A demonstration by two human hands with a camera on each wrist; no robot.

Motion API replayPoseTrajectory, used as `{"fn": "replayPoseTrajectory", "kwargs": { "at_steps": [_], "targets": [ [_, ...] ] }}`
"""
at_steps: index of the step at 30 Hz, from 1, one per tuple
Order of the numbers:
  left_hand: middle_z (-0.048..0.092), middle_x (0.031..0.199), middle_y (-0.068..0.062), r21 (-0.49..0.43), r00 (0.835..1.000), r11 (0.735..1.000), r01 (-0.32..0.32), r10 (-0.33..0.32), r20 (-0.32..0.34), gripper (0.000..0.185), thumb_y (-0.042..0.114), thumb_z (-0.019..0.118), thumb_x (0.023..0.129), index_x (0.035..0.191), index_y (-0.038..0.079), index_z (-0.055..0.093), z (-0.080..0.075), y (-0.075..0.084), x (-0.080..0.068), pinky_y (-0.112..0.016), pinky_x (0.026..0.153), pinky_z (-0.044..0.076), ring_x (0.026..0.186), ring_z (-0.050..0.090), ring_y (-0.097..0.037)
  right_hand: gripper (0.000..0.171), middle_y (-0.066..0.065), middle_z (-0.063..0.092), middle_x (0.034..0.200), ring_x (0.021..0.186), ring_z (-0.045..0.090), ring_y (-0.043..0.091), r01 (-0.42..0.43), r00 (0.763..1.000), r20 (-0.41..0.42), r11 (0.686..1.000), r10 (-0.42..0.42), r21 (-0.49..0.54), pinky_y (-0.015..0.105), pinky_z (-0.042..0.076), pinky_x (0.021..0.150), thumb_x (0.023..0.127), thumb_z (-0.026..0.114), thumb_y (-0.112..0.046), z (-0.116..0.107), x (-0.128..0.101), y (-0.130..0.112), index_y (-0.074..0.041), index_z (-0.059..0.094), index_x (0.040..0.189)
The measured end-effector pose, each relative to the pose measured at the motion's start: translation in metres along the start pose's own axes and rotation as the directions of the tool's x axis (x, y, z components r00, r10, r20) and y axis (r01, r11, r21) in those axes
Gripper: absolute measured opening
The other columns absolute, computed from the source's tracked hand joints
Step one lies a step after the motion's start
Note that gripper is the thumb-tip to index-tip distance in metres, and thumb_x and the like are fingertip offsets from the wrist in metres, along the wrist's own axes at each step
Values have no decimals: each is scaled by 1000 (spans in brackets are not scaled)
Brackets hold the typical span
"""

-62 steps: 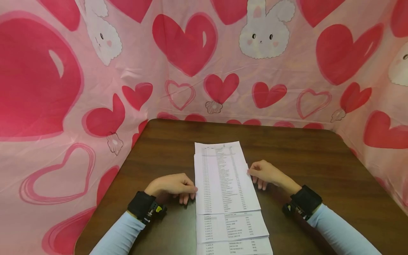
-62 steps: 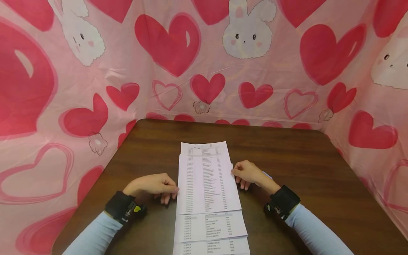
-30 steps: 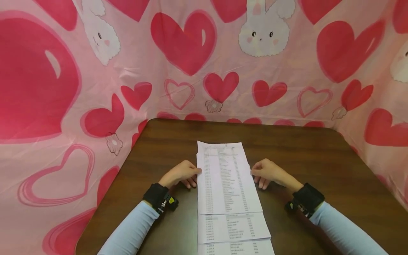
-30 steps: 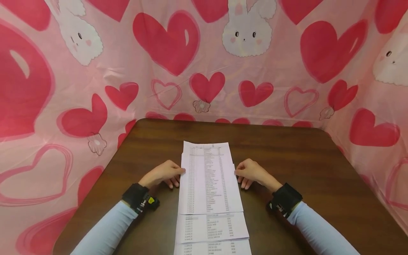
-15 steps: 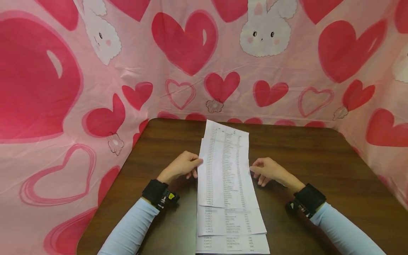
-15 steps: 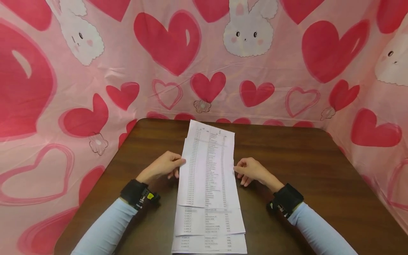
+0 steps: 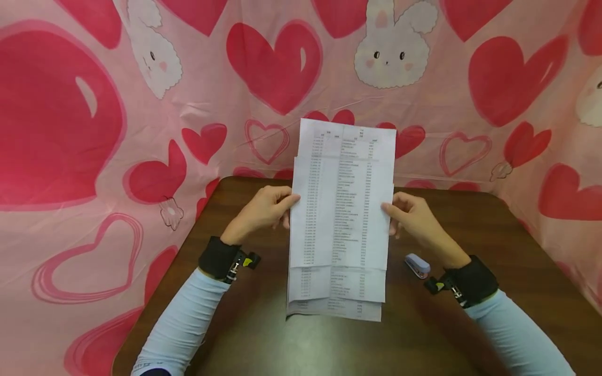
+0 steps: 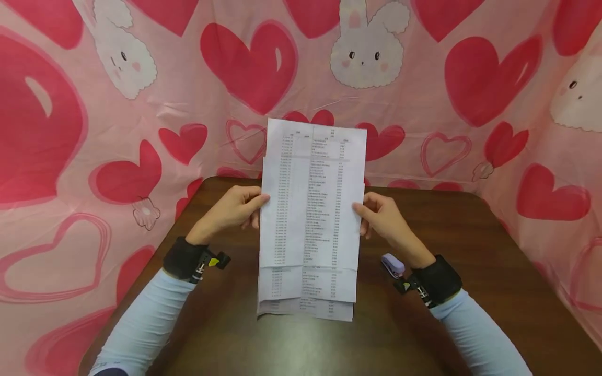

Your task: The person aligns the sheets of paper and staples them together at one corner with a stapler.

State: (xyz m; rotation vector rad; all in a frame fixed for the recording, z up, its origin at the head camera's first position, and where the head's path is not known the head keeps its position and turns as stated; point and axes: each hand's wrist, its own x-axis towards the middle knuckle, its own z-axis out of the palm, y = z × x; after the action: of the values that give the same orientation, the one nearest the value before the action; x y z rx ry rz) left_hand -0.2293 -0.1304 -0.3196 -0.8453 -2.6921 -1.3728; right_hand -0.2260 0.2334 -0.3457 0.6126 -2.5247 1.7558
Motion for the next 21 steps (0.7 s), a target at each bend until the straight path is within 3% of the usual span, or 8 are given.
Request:
{"fn": "replayPoseTrajectory", "kwargs": {
  "at_steps": [5,8,12,16,21],
  "targets": [
    [66,61,-8,39,994,995,-91,93,-58,23,25,57,100,86,7,62,-20,26,8,-31,44,45,46,57,-27,17,5,64,66,47,60,23,165,982,-76,981,-173,-106,32,51,44,97,60,-11,-9,0,-42,4,59,103],
    [66,62,-5,58,984,988,-141,146,-100,23,25,58,99,84,8,61,-27,39,11,-31,47,47,48,59,-23,11,9,63,64,46,60,20,243,955,-128,954,-267,-176,27,50,44,95,60,-4,-12,-1,-61,5,60,100],
    [67,65,-6,104,970,977,-184,198,-142,20,25,58,99,86,10,61,-32,50,11,-30,49,45,51,60,-20,7,10,64,65,45,59,12,319,906,-195,910,-375,-266,22,48,43,93,62,1,-15,0,-69,5,62,99],
    [68,67,-8,108,966,977,-186,202,-162,18,26,58,99,91,11,62,-31,49,8,-30,49,45,50,59,-16,6,15,62,66,45,56,3,373,866,-223,876,-447,-305,19,47,44,91,61,6,-8,-4,-76,7,61,97],
    [69,69,-5,109,970,980,-166,183,-163,16,25,59,99,92,11,62,-24,38,0,-31,51,49,50,59,-15,7,21,59,63,49,54,-2,403,846,-215,849,-488,-341,16,46,46,87,61,13,9,-14,-86,12,58,93]
  ]
}}
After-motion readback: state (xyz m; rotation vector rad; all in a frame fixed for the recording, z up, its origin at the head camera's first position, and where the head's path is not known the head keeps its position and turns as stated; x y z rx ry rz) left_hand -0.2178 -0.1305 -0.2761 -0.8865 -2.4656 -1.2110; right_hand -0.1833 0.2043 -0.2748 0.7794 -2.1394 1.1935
